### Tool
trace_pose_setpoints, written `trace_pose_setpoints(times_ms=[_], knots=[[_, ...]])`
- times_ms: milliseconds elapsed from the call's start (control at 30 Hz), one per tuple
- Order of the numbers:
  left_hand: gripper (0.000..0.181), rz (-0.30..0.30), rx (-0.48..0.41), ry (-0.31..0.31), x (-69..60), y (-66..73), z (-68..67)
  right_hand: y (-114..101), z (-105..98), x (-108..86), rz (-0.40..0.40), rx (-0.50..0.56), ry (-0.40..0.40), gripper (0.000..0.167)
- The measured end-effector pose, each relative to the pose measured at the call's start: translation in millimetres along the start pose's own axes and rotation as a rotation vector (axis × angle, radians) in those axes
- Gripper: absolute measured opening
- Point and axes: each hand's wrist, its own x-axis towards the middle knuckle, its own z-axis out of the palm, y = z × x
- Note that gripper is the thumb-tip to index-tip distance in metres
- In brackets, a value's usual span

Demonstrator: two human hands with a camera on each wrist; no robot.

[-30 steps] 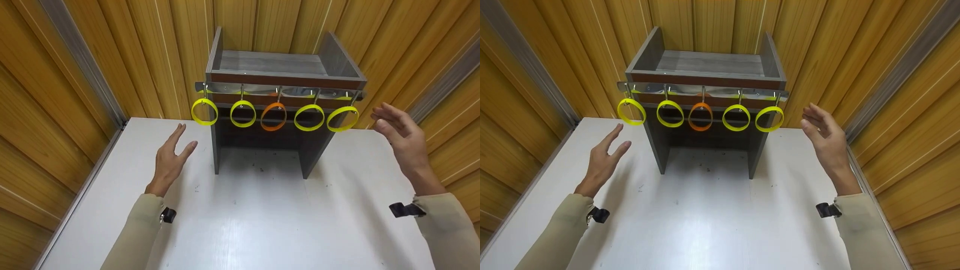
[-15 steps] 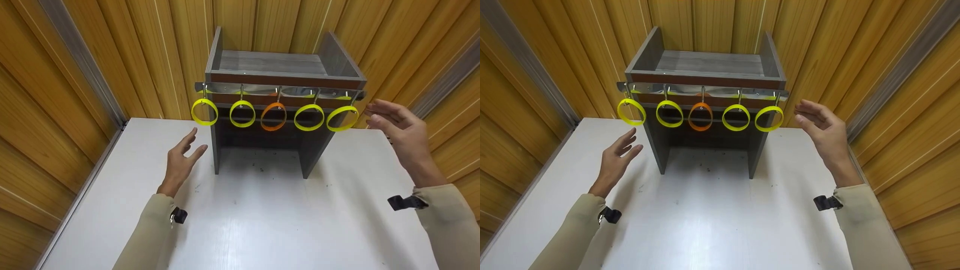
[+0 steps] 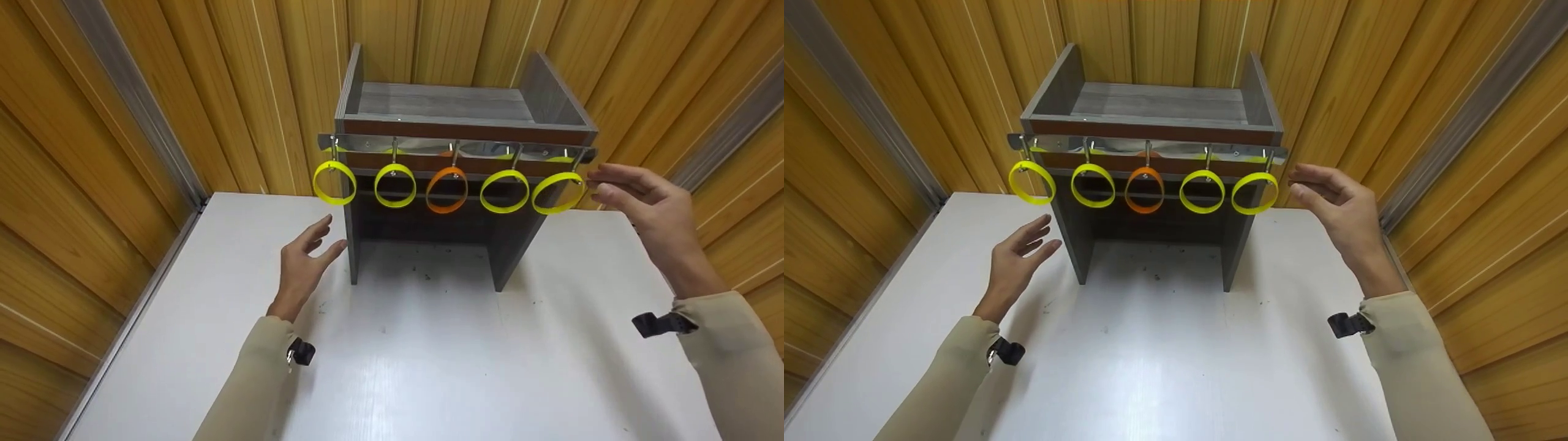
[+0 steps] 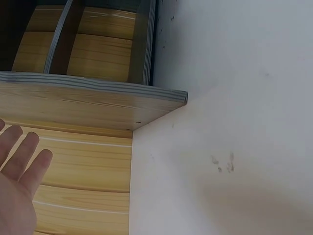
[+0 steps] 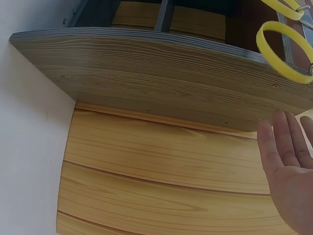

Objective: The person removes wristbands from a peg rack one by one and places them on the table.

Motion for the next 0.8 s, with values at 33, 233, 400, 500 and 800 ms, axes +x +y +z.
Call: trace_pose_setpoints(times_ms=[33, 233, 400, 500, 800], knots=[[0.058, 0.002, -0.002, 0.003, -0.1, -0.2, 0.9, -0.1, 0.2, 0.2, 0.001, -0.002, -0.002, 0.040], [0.054, 0.000, -0.029, 0.027, -0.5, 0.7, 4.9, -1.6, 0.6, -0.5, 0.006, -0.082, 0.009, 0.036], [0.049, -0.025, -0.066, 0.033, -1.0, 1.5, 8.3, -2.2, 1.3, -0.6, 0.009, -0.148, 0.001, 0.034], [0.046, -0.036, -0.076, 0.037, -0.6, 1.3, 11.0, -1.4, 1.8, 0.1, -0.002, -0.147, -0.015, 0.033], [0.044, -0.069, -0.109, 0.044, 0.9, 1.2, 17.4, 0.5, 4.3, 1.5, -0.018, -0.112, -0.053, 0.030]])
